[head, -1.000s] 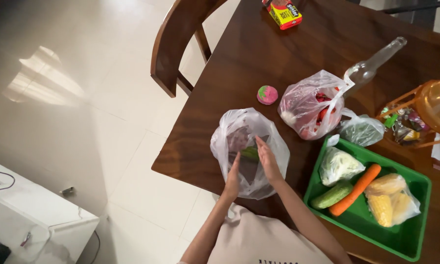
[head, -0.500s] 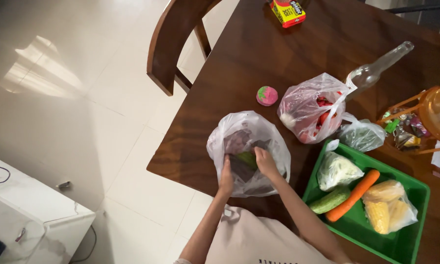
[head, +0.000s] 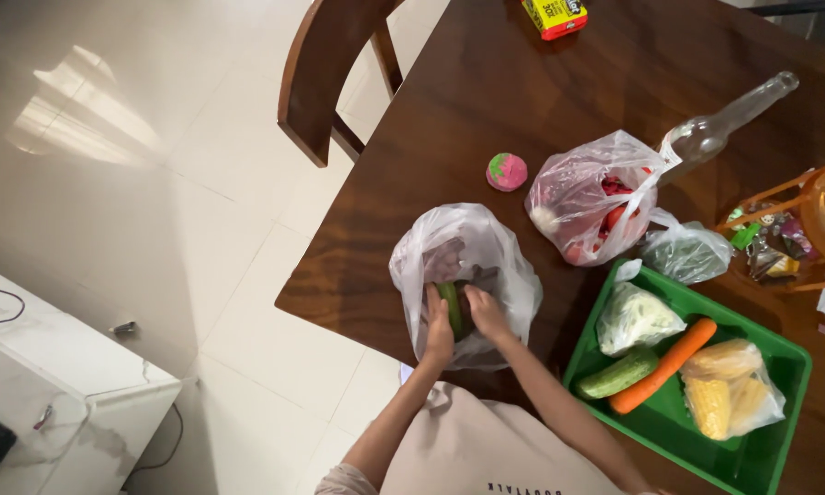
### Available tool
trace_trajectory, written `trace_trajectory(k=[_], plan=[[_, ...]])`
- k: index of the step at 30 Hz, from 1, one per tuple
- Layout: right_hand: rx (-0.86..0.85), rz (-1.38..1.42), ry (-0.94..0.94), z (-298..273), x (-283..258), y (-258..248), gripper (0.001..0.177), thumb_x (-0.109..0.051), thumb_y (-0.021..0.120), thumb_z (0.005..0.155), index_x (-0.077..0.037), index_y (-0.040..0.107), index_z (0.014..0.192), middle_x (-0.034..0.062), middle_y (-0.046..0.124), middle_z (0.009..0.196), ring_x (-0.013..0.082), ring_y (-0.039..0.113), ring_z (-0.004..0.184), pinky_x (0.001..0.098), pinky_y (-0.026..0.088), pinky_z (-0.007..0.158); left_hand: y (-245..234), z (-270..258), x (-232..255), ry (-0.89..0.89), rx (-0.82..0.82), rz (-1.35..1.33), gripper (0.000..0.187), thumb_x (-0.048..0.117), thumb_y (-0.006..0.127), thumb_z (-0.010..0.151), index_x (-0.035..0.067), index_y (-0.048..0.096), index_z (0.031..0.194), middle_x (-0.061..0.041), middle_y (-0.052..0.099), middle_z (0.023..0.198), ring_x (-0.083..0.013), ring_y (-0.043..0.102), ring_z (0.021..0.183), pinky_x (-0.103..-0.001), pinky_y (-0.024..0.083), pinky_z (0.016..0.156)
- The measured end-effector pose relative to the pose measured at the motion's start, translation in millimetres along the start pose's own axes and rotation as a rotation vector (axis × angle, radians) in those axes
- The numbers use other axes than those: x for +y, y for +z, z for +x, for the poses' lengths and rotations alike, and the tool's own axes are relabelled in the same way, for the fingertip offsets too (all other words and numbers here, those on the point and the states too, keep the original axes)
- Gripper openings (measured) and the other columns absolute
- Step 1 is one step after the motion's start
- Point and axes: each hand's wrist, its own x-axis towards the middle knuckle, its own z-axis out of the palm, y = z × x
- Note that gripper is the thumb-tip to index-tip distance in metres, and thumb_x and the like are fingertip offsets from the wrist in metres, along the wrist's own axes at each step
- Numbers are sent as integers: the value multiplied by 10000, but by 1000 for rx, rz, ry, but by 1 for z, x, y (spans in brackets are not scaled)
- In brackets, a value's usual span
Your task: Organizing vegetables and items from plastic bags into a tray.
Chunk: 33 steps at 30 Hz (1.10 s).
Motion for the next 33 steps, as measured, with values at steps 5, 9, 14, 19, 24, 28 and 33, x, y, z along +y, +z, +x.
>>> trace_trajectory(k=[5,9,14,19,24,28,33], plan=[[0,141,-27,-49,-48,13,509,-337,367,1084,12,523,1420,188,561,1444,323,510,1373,379,359,1146,2,-6,7,-18,-11,-17,644,290,272,1096,25,44,1636,-119,20,1741,-260,-18,1606,-343,4,1267],[-122,366,-84,-66,-63,11,598,-314,328,1101,1,257,1604,137,262,1692,259,211,1575,339,146,1256,5,-15,32,-25,-23,-164,662,266,301,1069,61,44,1643,-103,21,1742,-250,-15,1600,-354,9,1257],[-158,438,-87,-81,-75,3,645,-342,335,1085,-22,197,1627,123,224,1709,246,186,1579,342,129,1253,6,-29,38,29,-61,-203,668,272,304,1066,72,57,1654,-101,25,1751,-262,18,1610,-376,41,1268],[-146,473,-96,-113,-123,-18,685,-381,323,1078,-46,134,1644,108,142,1729,231,102,1593,352,80,1255,13,-54,97,128,-156,-196,694,288,304,1072,82,0,1660,-97,-1,1754,-276,6,1617,-388,36,1275],[-71,635,-120,-131,-152,-38,715,-399,361,1076,-47,111,1645,95,127,1732,235,102,1596,365,98,1258,25,-66,149,272,-283,-126,698,310,297,1094,53,-21,1659,-96,-65,1765,-272,-56,1631,-401,-9,1298],[110,523,-144,-145,-154,-57,720,-396,351,1078,-40,107,1654,96,132,1736,219,122,1592,344,105,1254,48,-68,159,283,-410,-203,710,309,306,1092,26,-12,1661,-116,-32,1766,-277,-44,1633,-410,-13,1295],[257,822,-154,-173,-167,-90,767,-342,423,1056,-82,23,1657,90,134,1722,212,195,1545,326,179,1219,87,-72,159,296,-619,-164,694,313,289,1108,-1,-3,1654,-129,-41,1768,-278,-57,1636,-408,-27,1301]])
